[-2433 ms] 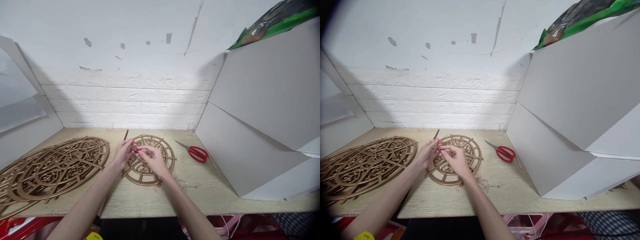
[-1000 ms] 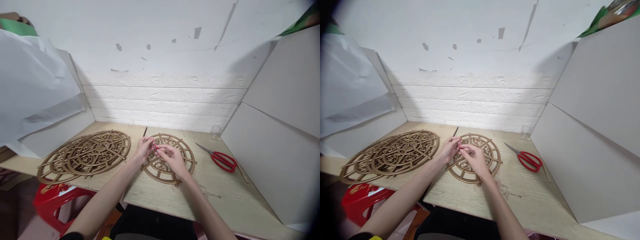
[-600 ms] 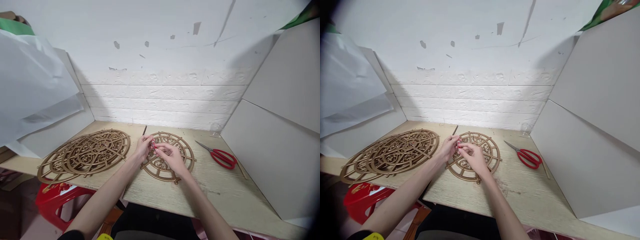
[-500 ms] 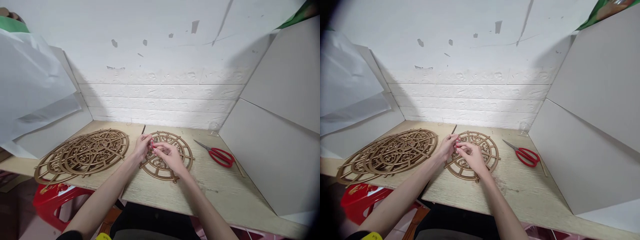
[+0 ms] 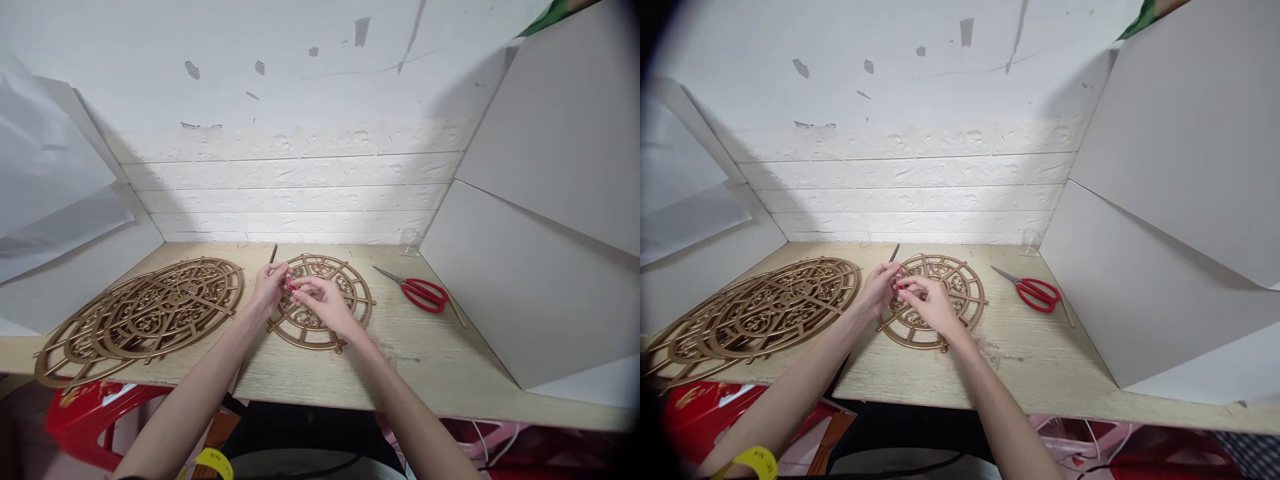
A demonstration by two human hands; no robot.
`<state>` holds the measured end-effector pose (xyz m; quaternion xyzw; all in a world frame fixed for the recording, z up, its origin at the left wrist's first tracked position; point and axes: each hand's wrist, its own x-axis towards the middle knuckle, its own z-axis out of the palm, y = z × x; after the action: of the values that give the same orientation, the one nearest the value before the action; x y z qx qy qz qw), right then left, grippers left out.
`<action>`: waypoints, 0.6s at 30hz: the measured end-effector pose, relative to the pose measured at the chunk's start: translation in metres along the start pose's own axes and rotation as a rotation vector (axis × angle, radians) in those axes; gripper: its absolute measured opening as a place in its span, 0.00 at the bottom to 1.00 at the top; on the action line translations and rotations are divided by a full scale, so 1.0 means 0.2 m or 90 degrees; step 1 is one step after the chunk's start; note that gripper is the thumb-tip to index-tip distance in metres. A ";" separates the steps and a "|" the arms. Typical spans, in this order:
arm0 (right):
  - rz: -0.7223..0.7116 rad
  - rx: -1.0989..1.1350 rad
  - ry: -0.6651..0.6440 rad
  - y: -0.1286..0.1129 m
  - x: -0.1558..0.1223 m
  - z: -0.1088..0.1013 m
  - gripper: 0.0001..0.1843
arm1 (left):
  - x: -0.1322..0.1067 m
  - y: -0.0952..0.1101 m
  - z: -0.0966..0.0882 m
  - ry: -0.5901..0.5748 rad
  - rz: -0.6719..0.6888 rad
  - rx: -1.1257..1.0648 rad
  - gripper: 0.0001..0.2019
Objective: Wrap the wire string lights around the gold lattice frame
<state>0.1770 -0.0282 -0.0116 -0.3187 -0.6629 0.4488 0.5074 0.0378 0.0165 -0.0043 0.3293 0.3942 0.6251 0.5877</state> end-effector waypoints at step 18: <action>0.031 0.122 0.008 0.02 0.00 0.00 0.22 | -0.01 -0.01 0.02 0.021 0.013 -0.008 0.11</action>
<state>0.1765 -0.0267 -0.0158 -0.2871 -0.6057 0.5204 0.5290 0.0432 0.0144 -0.0039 0.3196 0.3961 0.6390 0.5767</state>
